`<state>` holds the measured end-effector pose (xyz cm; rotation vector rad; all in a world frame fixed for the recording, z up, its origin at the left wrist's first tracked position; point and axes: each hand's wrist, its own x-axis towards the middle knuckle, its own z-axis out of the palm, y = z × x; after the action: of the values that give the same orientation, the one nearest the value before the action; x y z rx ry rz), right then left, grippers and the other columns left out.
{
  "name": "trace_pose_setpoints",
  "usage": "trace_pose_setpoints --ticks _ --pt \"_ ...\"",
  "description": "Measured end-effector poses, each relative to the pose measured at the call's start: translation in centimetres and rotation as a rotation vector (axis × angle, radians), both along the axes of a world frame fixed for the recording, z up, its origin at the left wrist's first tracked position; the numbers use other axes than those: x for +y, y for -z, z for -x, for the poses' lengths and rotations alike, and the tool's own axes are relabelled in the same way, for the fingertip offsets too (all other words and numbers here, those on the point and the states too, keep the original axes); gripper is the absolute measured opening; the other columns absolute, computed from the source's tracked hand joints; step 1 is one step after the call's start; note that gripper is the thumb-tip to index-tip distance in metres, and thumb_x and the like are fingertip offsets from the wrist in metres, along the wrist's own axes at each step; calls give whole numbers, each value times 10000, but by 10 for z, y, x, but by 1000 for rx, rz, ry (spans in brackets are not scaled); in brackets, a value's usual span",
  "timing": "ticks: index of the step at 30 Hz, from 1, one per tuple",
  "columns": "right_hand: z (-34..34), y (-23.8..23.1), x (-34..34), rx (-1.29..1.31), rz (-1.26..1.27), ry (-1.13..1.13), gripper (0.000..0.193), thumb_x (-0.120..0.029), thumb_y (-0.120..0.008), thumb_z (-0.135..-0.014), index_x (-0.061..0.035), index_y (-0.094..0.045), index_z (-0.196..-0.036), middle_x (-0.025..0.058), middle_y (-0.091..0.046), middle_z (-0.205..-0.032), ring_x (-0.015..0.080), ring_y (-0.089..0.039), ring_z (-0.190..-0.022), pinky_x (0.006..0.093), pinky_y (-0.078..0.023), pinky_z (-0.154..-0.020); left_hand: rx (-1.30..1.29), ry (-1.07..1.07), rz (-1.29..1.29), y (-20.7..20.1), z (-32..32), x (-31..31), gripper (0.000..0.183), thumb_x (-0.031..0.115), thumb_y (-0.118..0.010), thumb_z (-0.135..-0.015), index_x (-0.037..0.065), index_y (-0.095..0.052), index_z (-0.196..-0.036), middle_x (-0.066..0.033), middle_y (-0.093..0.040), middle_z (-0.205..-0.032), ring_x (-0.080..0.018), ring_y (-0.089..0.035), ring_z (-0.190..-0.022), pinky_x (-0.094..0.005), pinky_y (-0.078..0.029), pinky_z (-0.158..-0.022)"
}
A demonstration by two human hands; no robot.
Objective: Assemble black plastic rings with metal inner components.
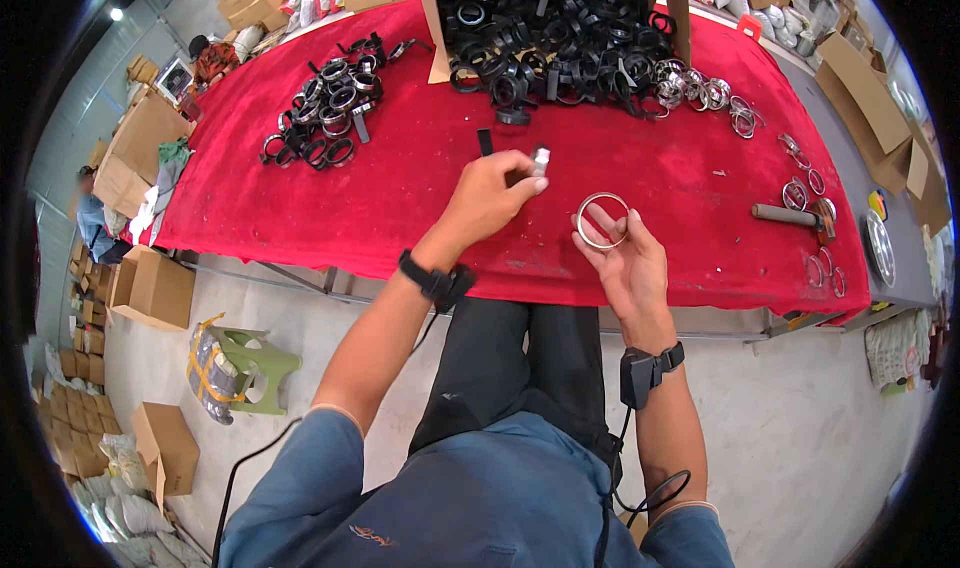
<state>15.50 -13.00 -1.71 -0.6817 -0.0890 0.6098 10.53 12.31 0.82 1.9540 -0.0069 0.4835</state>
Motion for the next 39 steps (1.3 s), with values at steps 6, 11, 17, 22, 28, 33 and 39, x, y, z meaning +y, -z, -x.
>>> trace_pose_setpoints --ticks 6,11,17,22,28,33,39 --pt "12 -13 -7 111 -127 -58 400 -341 -499 -1155 -49 -673 -944 303 -622 -1438 499 -571 -1403 553 -538 -1143 -315 -279 -558 7 -44 8 471 257 -755 -979 -4 -678 -1363 -238 -658 -1416 -355 -696 -1191 -423 -576 -961" --pt "13 -16 -18 131 -168 -83 403 -351 -493 -1156 -55 -666 -944 287 -623 -1447 477 -584 -1400 552 -554 -1121 -35 -90 -242 -22 4 -36 447 245 -755 -992 -27 -691 -1341 -195 -743 -1233 -276 -739 -1054 -381 -588 -897" --pt "28 -14 -4 -18 -33 -132 343 -337 -517 -1147 -73 -597 -942 243 -617 -1460 355 -660 -1326 553 -582 -1070 -58 -2 -130 -17 44 -62 271 117 -787 -955 -19 -766 -1188 -119 -743 -938 -184 -705 -810 -308 -566 -742" --pt "48 -19 -1 -281 192 -242 401 -280 -708 -1046 -12 -569 -1310 211 -537 -1517 349 -607 -1380 522 -571 -1080 23 -131 38 7 58 -61 168 90 -760 -947 -25 -794 -1064 -93 -733 -848 -123 -664 -701 -301 -520 -632" --pt "54 -5 2 -513 380 -153 946 -356 -886 -901 19 -385 -1611 200 -456 -1611 340 -479 -1495 470 -496 -1165 210 -125 257 28 63 -65 153 109 -750 -971 -22 -804 -1027 -40 -735 -747 -67 -647 -624 -264 -489 -539" --pt "54 -9 6 -586 377 -168 921 -356 -905 -882 19 -440 -1583 188 -519 -1560 308 -523 -1453 470 -488 -1184 321 -44 461 30 58 -69 189 150 -750 -993 -24 -795 -1050 -61 -731 -751 -105 -681 -629 -284 -524 -544" --pt "43 -20 -5 -349 246 -3 889 -361 -831 -954 -33 -346 -1623 224 -541 -1528 382 -599 -1388 522 -554 -1113 121 -419 -312 15 32 -15 456 454 -766 -966 1 -783 -1014 -198 -748 -917 -397 -743 -857 -482 -587 -745"
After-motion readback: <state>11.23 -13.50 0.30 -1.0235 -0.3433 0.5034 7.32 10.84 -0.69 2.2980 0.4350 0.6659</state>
